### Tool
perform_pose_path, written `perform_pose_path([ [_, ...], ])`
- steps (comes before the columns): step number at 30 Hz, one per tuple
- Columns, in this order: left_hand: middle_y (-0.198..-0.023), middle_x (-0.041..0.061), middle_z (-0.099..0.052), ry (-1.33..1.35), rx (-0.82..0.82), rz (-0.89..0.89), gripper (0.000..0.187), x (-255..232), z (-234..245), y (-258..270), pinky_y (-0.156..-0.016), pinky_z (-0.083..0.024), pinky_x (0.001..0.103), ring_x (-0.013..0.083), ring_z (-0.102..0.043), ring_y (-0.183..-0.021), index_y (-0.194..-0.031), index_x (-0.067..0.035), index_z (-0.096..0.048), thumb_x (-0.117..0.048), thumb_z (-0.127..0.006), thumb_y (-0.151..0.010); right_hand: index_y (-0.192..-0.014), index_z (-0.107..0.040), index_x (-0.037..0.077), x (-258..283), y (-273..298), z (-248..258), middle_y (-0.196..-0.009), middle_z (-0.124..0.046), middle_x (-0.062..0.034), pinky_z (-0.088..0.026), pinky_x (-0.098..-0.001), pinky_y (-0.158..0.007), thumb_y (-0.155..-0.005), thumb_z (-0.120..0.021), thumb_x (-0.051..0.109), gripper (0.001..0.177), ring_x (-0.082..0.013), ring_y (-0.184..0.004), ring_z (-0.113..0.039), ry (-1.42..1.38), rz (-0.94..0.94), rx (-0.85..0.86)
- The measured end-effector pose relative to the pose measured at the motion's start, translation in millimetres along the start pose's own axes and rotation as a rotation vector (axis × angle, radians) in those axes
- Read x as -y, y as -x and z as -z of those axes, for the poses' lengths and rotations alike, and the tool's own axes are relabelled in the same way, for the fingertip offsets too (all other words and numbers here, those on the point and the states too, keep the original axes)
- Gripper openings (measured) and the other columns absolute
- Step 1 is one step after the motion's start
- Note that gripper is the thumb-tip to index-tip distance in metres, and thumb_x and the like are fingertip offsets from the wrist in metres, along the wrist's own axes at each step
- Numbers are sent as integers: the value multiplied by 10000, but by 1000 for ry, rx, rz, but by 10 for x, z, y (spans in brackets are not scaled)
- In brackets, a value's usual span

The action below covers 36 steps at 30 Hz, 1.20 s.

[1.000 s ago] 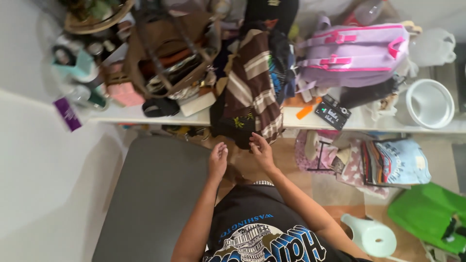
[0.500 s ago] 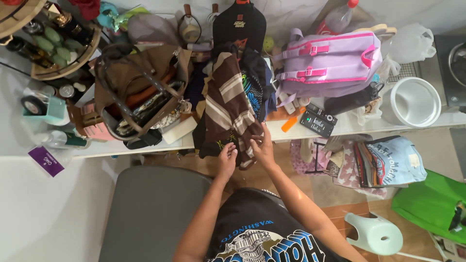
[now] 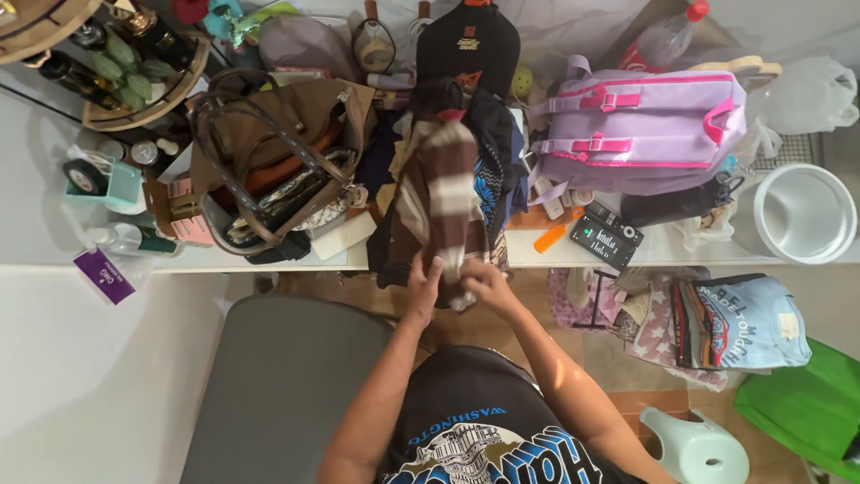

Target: The recorder is folding a brown striped polo shirt on a grey flat surface.

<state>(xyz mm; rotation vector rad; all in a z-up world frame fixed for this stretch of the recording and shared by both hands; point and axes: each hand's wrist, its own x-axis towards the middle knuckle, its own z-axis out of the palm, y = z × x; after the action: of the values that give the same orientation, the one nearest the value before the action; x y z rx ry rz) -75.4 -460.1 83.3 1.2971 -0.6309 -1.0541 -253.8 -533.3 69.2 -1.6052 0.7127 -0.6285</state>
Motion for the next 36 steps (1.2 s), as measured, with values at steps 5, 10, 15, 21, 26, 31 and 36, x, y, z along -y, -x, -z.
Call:
perform_pose_path([
  [5,-1367,121,-622,455,33,344,590,-90,172,56,-1007,-519,342,193,-640,-1189,-1462,4,-504,-289,-683,-982,-820,-697,-63,-116,227,-214,-849,-674,-101,-506,-310,-757,-825,-616,105,186,-169,-821,-636,-263,-100,157],
  [10,-1308,132,-632,702,134,382,535,-662,412,570,-994,-540,414,253,-652,-1163,-1425,6,-517,-127,-680,-934,-910,-679,-85,-533,161,-459,-783,-675,-138,-478,-339,-642,-1064,-577,293,421,-202,-677,-615,-363,-527,-423],
  [15,-1326,105,-664,769,335,290,580,-706,876,1229,-1091,-529,364,206,-678,-1219,-1397,-26,-553,-73,-689,-835,-1472,-351,46,34,-75,-962,-1296,-596,-82,-527,-335,-970,-837,-739,79,746,-176,-1177,-595,-252,-153,-299],
  [21,-1229,123,-723,639,430,237,386,134,1562,1948,-1041,-525,347,226,-673,-1148,-1307,79,-659,-124,-741,-989,-1573,-466,2,-561,-276,-1486,-1488,-563,-94,-440,-345,-1144,-851,-803,169,814,-208,-1345,-538,-603,-189,859],
  [26,-1180,96,-713,287,38,222,415,47,1961,2611,-972,-528,320,173,-654,-1117,-1279,49,-673,-169,-777,-941,-1469,-499,11,-761,-146,-2191,-1418,-546,-70,-466,-324,-1030,-860,-807,235,718,-206,-1254,-534,-207,-246,911],
  [31,-1113,101,-772,607,-499,201,420,417,2340,3483,-942,-587,344,211,-726,-1054,-1248,-3,-683,-196,-753,-881,-1249,-673,-8,-336,-212,-2619,-1126,-728,-99,-551,-336,-888,-886,-711,438,576,-217,-1020,-675,-484,-561,762],
  [36,-1174,157,-726,983,-648,-335,325,1309,2691,4585,-926,-576,446,284,-702,-1080,-1276,38,-638,-118,-685,-994,-943,-627,64,1074,-591,-3200,-888,-584,-8,-475,-301,-756,-729,-921,207,391,-135,-877,-554,331,-24,1365],
])
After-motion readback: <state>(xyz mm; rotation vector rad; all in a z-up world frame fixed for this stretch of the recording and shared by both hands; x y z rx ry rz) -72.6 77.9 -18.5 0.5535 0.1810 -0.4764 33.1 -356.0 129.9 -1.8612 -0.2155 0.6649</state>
